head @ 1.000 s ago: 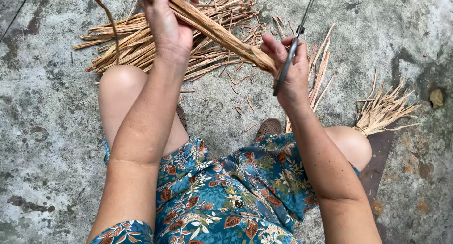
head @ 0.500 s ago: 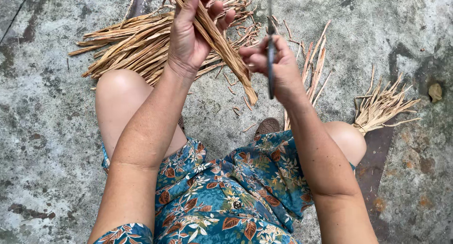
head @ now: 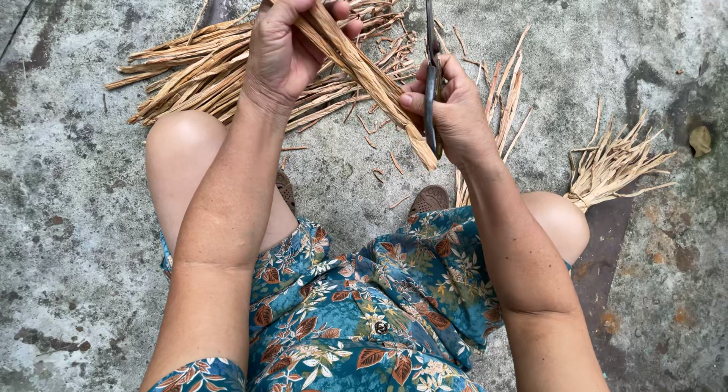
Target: The person sits on a concrete floor and uses scissors to trim the ends of a bundle of dried plant material. They repeatedly cut the frayed tips and separate the strands, working through the bundle to create a neat, uniform edge.
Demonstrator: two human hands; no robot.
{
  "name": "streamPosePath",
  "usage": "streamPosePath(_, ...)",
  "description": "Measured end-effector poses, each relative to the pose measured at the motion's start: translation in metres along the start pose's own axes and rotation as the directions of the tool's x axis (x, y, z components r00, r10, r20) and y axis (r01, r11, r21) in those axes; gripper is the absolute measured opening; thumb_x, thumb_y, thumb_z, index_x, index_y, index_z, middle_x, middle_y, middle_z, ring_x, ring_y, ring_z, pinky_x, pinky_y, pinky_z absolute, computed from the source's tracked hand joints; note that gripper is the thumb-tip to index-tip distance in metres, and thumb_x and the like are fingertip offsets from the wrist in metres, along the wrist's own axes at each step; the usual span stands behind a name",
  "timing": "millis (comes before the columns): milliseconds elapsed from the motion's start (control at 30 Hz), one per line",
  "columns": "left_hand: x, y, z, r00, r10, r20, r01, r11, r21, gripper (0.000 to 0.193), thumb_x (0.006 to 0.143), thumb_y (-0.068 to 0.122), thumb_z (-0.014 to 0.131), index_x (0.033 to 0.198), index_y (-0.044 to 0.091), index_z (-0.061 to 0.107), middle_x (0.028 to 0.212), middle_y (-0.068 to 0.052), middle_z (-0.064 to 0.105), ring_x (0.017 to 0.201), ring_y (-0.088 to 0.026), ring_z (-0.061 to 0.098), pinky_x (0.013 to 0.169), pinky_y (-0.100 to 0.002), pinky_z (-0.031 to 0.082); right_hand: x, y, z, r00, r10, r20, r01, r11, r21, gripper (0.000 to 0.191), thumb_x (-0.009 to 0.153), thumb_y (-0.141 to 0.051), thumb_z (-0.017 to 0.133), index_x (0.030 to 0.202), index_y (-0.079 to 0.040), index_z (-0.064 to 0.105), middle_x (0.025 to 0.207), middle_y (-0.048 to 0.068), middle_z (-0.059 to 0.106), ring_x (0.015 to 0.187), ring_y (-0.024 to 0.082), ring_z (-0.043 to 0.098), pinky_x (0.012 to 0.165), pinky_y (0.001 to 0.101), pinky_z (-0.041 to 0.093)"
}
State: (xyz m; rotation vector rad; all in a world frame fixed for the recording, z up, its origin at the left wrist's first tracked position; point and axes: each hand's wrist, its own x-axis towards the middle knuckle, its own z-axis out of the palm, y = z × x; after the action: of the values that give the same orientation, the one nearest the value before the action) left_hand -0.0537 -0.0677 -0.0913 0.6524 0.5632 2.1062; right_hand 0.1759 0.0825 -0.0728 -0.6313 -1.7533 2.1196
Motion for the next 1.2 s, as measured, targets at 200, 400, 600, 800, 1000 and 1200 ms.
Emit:
streamPosePath(200, -0.005, 0.023, 0.009, 0.989, -0.136, -0.053, 0.146, 0.941, 0.306, 0.023, 0.109, 0.023, 0.063, 0.124, 0.006, 0.061, 0.122, -0.013, 0.073, 0.103, -0.023, 0.078, 0.083, -0.038, 0.069, -0.003, 0.002, -0.005, 0.994, -0.111, -0.017, 0.108, 0.989, -0.101, 0.038, 0.093, -0.002, 0.079, 0.115, -0.007, 0.05, 0.1, 0.007, 0.067, 0.085, 0.013, 0.072, 0.072, 0.0258, 0.062)
streamPosePath(400, -0.007, 0.035, 0.01, 0.98, -0.167, -0.111, 0.198, 0.9, 0.389, 0.017, 0.106, 0.013, 0.068, 0.12, 0.006, 0.06, 0.117, -0.014, 0.075, 0.085, -0.018, 0.075, 0.071, -0.032, 0.067, -0.004, -0.005, -0.007, 0.997, -0.071, -0.042, 0.068, 0.995, -0.075, 0.035, 0.093, -0.002, 0.076, 0.112, -0.008, 0.046, 0.093, 0.006, 0.067, 0.075, 0.014, 0.073, 0.063, 0.0268, 0.062)
streamPosePath(600, -0.006, 0.034, 0.006, 0.973, -0.158, -0.171, 0.218, 0.876, 0.431, 0.017, 0.101, 0.003, 0.062, 0.117, 0.004, 0.057, 0.114, -0.017, 0.075, 0.083, -0.018, 0.075, 0.07, -0.033, 0.068, -0.002, -0.002, -0.004, 0.986, -0.128, -0.106, 0.121, 0.99, -0.069, 0.034, 0.094, 0.0, 0.075, 0.11, -0.008, 0.046, 0.092, 0.006, 0.067, 0.075, 0.015, 0.073, 0.064, 0.028, 0.064)
streamPosePath(800, -0.004, 0.038, 0.005, 0.977, -0.156, -0.144, 0.206, 0.86, 0.467, 0.017, 0.099, -0.002, 0.057, 0.114, 0.005, 0.054, 0.111, -0.023, 0.076, 0.081, -0.023, 0.076, 0.067, -0.033, 0.069, -0.001, -0.003, -0.008, 0.972, -0.188, -0.141, 0.187, 0.982, -0.021, 0.035, 0.096, -0.005, 0.076, 0.116, -0.006, 0.047, 0.091, 0.007, 0.068, 0.074, 0.015, 0.073, 0.064, 0.0283, 0.065)
streamPosePath(1000, -0.008, 0.049, -0.007, 0.976, 0.091, -0.199, 0.012, 0.886, 0.463, 0.013, 0.104, -0.001, 0.055, 0.117, -0.004, 0.056, 0.114, -0.026, 0.076, 0.093, -0.03, 0.079, 0.075, -0.035, 0.071, 0.0, -0.005, -0.015, 0.97, -0.098, -0.221, 0.095, 0.995, -0.024, 0.04, 0.101, -0.021, 0.068, 0.135, -0.004, 0.057, 0.082, 0.007, 0.072, 0.061, 0.009, 0.066, 0.049, 0.0215, 0.052)
streamPosePath(1200, -0.008, 0.053, -0.021, 0.956, 0.183, -0.229, -0.067, 0.897, 0.438, 0.018, 0.104, 0.0, 0.052, 0.117, -0.009, 0.061, 0.115, -0.025, 0.076, 0.093, -0.03, 0.08, 0.076, -0.035, 0.071, -0.006, 0.005, -0.013, 0.997, -0.018, -0.073, 0.007, 0.99, -0.144, 0.054, 0.1, -0.04, 0.067, 0.141, -0.006, 0.056, 0.076, -0.005, 0.054, 0.059, 0.004, 0.053, 0.048, 0.0182, 0.043)
